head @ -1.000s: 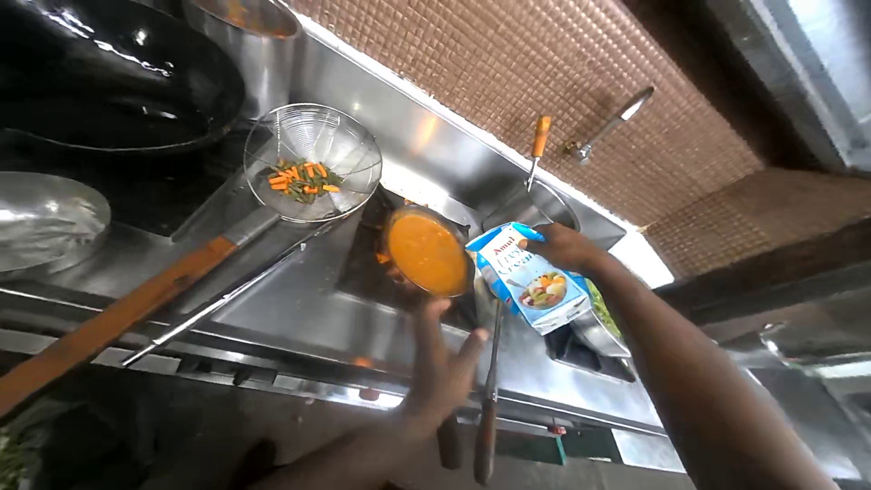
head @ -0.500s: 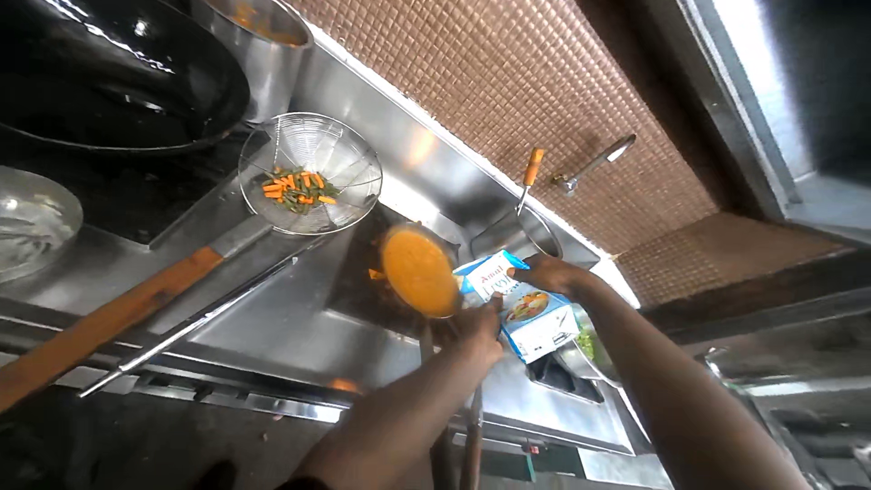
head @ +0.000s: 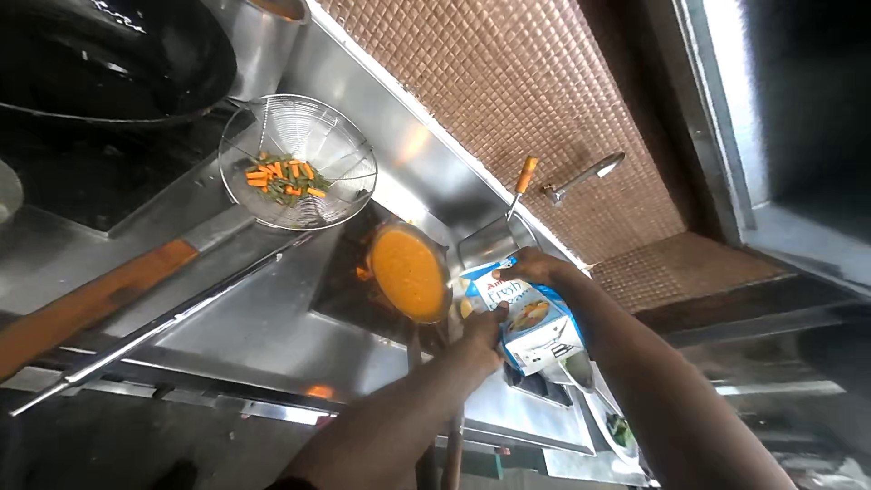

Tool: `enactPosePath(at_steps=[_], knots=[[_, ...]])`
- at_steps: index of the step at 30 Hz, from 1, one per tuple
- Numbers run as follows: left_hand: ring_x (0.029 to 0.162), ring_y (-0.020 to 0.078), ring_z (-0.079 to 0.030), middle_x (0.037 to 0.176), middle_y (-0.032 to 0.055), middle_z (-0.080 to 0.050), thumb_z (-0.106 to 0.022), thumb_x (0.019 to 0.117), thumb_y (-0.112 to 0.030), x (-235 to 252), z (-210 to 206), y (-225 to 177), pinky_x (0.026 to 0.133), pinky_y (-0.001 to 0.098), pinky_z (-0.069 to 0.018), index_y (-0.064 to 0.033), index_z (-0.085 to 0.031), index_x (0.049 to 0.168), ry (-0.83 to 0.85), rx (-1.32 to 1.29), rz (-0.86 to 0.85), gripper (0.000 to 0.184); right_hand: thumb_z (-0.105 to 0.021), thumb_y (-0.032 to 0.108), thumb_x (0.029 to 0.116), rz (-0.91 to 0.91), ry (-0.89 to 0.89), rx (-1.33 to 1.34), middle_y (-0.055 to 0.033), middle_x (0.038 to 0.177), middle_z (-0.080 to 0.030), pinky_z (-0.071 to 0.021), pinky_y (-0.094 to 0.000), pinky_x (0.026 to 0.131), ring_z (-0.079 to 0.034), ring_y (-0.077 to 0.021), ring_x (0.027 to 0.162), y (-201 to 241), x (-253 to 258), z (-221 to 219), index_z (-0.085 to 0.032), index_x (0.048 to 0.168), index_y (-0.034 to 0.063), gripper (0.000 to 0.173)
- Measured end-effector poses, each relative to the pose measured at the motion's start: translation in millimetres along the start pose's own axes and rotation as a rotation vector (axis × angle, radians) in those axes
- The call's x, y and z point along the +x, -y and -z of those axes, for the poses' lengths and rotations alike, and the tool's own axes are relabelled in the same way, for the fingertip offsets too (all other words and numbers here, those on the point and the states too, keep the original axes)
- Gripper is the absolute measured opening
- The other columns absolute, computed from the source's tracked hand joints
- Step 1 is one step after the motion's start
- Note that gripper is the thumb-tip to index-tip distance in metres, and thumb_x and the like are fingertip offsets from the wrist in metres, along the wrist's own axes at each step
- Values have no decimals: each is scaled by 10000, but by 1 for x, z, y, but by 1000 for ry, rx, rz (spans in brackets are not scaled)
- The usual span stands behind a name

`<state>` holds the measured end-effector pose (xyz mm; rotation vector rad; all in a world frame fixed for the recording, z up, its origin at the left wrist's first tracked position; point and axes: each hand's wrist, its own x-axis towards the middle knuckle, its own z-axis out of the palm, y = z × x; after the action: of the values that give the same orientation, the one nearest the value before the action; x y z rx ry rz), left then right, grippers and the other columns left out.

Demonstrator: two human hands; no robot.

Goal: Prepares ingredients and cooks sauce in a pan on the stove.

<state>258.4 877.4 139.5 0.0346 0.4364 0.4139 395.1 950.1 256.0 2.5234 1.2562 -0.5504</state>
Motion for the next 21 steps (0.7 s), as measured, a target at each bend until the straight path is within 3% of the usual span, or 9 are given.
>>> enactPosePath(at_steps=[8,14,21], knots=[[979,285,-674,1132,185,-660,-591,1054,-323,5,0,-5,838,454,-579,-33,-524,1350,66,-73,-7,419,-767,365,927,-14,-15,-173,-168,902,-689,-534,-516,797,-664,-284,832,21,2,8,-696,1011,-6,387],[980,281,-665,1139,169,-659,-622,1028,-385,6,0,-10,825,464,-569,-64,-549,1338,73,0,15,452,-758,368,935,29,-54,-143,-168,884,-681,-522,-523,788,-654,-287,822,22,-10,16,-697,1006,1,378],[966,282,-675,1130,170,-670,-623,1026,-341,3,0,-6,818,469,-574,-63,-557,1331,55,-29,-31,419,-785,357,906,36,-64,-164,-164,873,-680,-520,-554,765,-654,-306,823,22,-6,12,-704,970,19,354]])
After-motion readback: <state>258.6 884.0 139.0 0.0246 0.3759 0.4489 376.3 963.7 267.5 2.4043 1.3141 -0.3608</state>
